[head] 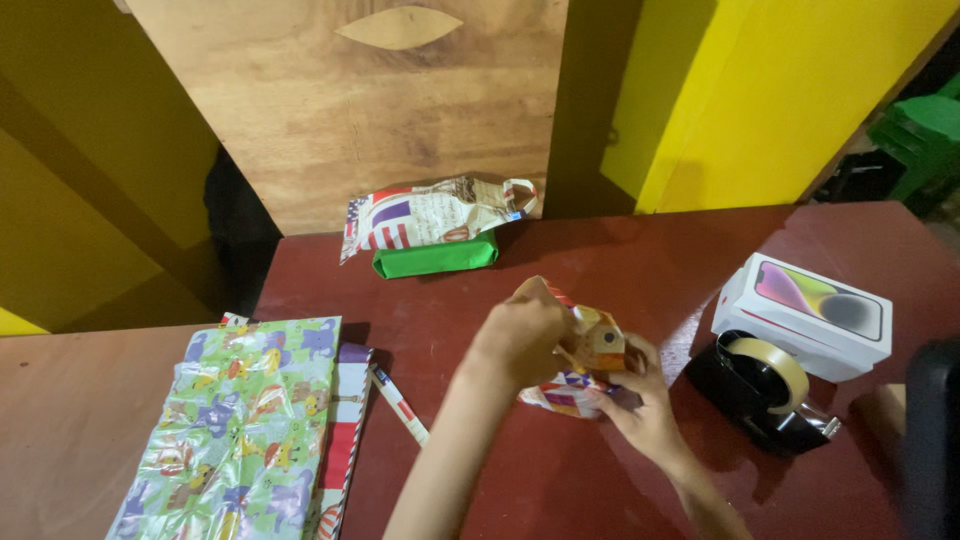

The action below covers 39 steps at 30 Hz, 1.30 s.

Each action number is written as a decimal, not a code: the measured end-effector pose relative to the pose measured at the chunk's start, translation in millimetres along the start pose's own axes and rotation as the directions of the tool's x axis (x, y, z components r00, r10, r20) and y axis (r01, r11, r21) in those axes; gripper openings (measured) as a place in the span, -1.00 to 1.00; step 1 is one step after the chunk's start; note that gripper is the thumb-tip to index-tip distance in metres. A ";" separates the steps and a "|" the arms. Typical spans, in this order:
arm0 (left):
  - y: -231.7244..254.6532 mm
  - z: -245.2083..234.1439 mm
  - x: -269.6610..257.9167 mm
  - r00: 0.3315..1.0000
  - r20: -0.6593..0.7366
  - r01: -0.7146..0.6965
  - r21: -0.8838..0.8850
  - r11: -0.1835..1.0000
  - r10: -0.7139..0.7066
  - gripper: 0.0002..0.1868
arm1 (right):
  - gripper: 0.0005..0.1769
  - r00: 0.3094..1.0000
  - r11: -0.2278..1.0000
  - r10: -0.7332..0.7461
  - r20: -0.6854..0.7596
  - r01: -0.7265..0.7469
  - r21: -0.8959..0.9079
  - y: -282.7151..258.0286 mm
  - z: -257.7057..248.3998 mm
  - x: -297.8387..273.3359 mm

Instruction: The person wraps a small box with patterned wrapping paper, folds the edges, and secures the seams with clear tape. They repeatedly adjust the paper and apply tape to multiple sides to complete the package.

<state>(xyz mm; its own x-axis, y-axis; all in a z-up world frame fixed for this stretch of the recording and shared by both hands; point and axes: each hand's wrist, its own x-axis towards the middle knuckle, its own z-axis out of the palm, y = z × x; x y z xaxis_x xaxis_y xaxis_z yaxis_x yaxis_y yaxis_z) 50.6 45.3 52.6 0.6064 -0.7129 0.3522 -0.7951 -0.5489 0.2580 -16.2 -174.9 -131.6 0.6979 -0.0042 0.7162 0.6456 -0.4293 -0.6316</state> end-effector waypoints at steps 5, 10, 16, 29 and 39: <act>16.9 -11.9 20.5 0.969 -0.244 0.063 0.071 0.996 -0.044 -0.55 | -0.67 0.999 0.997 0.046 -0.022 -0.048 -0.065 -24.1 10.0 6.6; 26.5 30.3 46.9 0.998 0.017 0.050 0.494 0.868 -0.067 -0.93 | -0.67 0.996 0.994 0.083 0.024 -0.081 -0.079 -35.2 8.8 8.4; 1.4 42.5 60.6 0.995 0.086 -0.093 0.480 0.873 0.059 -0.86 | -0.66 0.992 0.995 0.100 0.074 -0.101 0.002 -21.6 4.7 3.5; -33.8 -1.2 39.1 0.995 -0.050 0.096 0.146 0.985 -0.089 -0.76 | -0.38 0.899 0.850 0.430 -0.076 -0.376 0.369 6.3 -14.3 32.6; -49.1 20.7 48.4 0.964 -0.260 0.127 0.293 0.948 -0.049 -0.91 | -0.79 0.669 0.669 0.740 0.069 -0.743 0.028 73.8 -6.7 19.0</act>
<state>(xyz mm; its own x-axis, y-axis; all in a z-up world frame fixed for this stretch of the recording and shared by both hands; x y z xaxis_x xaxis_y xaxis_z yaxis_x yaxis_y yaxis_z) 119.2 28.8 38.3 0.6215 -0.5472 0.5607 -0.6737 -0.7386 0.0260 42.7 -212.7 -162.6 0.9660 -0.2583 -0.0083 -0.0774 -0.2585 -0.9629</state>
